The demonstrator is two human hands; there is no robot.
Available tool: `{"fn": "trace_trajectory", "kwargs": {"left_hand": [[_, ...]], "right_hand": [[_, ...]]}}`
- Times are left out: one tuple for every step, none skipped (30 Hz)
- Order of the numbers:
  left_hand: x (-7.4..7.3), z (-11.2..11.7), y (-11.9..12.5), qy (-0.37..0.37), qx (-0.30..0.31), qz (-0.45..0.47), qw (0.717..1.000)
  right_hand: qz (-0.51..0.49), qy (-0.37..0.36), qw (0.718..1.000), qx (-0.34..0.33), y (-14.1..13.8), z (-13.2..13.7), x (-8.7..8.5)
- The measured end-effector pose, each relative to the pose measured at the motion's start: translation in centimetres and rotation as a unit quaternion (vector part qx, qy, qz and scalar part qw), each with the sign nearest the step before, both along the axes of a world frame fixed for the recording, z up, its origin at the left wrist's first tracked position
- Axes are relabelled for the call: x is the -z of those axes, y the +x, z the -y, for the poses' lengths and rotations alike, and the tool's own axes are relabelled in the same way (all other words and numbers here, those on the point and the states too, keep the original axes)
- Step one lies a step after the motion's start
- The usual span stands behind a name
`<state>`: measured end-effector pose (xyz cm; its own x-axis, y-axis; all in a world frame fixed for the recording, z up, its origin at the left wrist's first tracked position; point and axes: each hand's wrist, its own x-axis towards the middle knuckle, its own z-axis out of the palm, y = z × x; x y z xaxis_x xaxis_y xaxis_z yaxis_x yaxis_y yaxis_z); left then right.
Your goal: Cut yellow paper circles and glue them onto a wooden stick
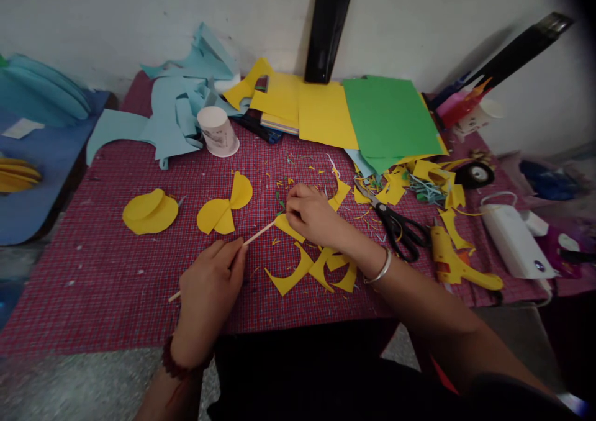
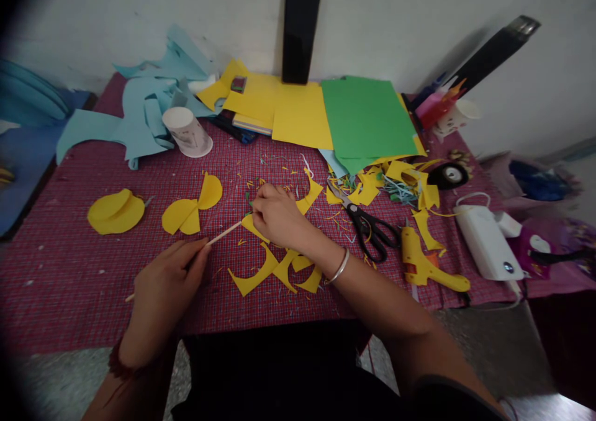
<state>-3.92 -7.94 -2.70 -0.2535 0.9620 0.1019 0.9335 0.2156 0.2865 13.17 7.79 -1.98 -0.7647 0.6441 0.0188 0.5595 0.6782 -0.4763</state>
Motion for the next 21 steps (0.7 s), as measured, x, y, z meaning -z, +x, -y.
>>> {"fn": "trace_trajectory", "kwargs": {"left_hand": [[-0.01, -0.02, 0.03, 0.001, 0.0, -0.002, 1.0], [-0.01, -0.03, 0.09, 0.0, 0.001, -0.004, 1.0], [-0.02, -0.04, 0.16, 0.0, 0.001, -0.007, 1.0], [-0.03, -0.04, 0.24, 0.0, 0.001, -0.013, 1.0], [-0.04, -0.03, 0.33, 0.0, 0.003, -0.021, 1.0], [-0.06, 0.01, 0.42, 0.001, 0.005, -0.031, 1.0], [-0.08, 0.06, 0.48, 0.003, 0.006, -0.041, 0.999], [-0.11, 0.12, 0.53, 0.005, 0.007, -0.048, 0.999], [-0.15, 0.21, 0.54, 0.006, 0.009, -0.053, 0.999], [-0.18, 0.3, 0.53, 0.006, 0.012, -0.055, 0.998], [-0.21, 0.38, 0.49, 0.007, 0.015, -0.056, 0.998], [-0.23, 0.46, 0.43, 0.007, 0.017, -0.058, 0.998], [-0.25, 0.52, 0.37, 0.006, 0.019, -0.06, 0.998], [-0.25, 0.56, 0.31, 0.005, 0.02, -0.064, 0.998], [-0.25, 0.58, 0.25, 0.003, 0.021, -0.068, 0.997], [-0.25, 0.58, 0.21, 0.001, 0.021, -0.072, 0.997], [-0.24, 0.56, 0.19, -0.001, 0.021, -0.074, 0.997], [-0.22, 0.53, 0.18, -0.003, 0.022, -0.075, 0.997], [-0.21, 0.49, 0.18, -0.003, 0.023, -0.074, 0.997], [-0.21, 0.47, 0.19, -0.003, 0.024, -0.073, 0.997], [-0.21, 0.44, 0.22, -0.002, 0.025, -0.07, 0.997]], "right_hand": [[-0.001, -0.001, 1.0, 0.0, 0.0, 0.0, 0.0], [-0.001, -0.001, 1.0, 0.001, -0.01, 0.0, 0.0], [-0.001, -0.001, 1.0, 0.001, -0.01, -0.01, 0.0], [-0.001, 0.0, 1.0, 0.001, -0.01, -0.03, 0.01], [-0.001, 0.0, 1.0, 0.001, -0.01, -0.04, 0.02], [0.0, 0.001, 1.0, 0.001, -0.01, -0.06, 0.04], [0.0, 0.002, 1.0, 0.001, -0.01, -0.08, 0.05], [0.0, 0.003, 1.0, 0.002, -0.01, -0.1, 0.07], [0.0, 0.004, 1.0, 0.002, -0.01, -0.12, 0.1], [0.0, 0.005, 1.0, 0.002, -0.01, -0.14, 0.13], [0.0, 0.006, 1.0, 0.001, -0.01, -0.16, 0.15], [0.0, 0.007, 1.0, 0.0, -0.01, -0.17, 0.18], [-0.001, 0.007, 1.0, -0.001, 0.0, -0.19, 0.2], [-0.002, 0.008, 1.0, -0.001, 0.0, -0.2, 0.21], [-0.003, 0.009, 1.0, -0.002, 0.0, -0.2, 0.21], [-0.004, 0.009, 1.0, -0.002, 0.01, -0.21, 0.2], [-0.005, 0.009, 1.0, -0.002, 0.01, -0.21, 0.19], [-0.004, 0.008, 1.0, -0.001, 0.01, -0.21, 0.17], [-0.004, 0.007, 1.0, -0.001, 0.0, -0.2, 0.16], [-0.003, 0.006, 1.0, -0.001, 0.0, -0.19, 0.15], [-0.002, 0.007, 1.0, 0.0, 0.0, -0.18, 0.15]]}}
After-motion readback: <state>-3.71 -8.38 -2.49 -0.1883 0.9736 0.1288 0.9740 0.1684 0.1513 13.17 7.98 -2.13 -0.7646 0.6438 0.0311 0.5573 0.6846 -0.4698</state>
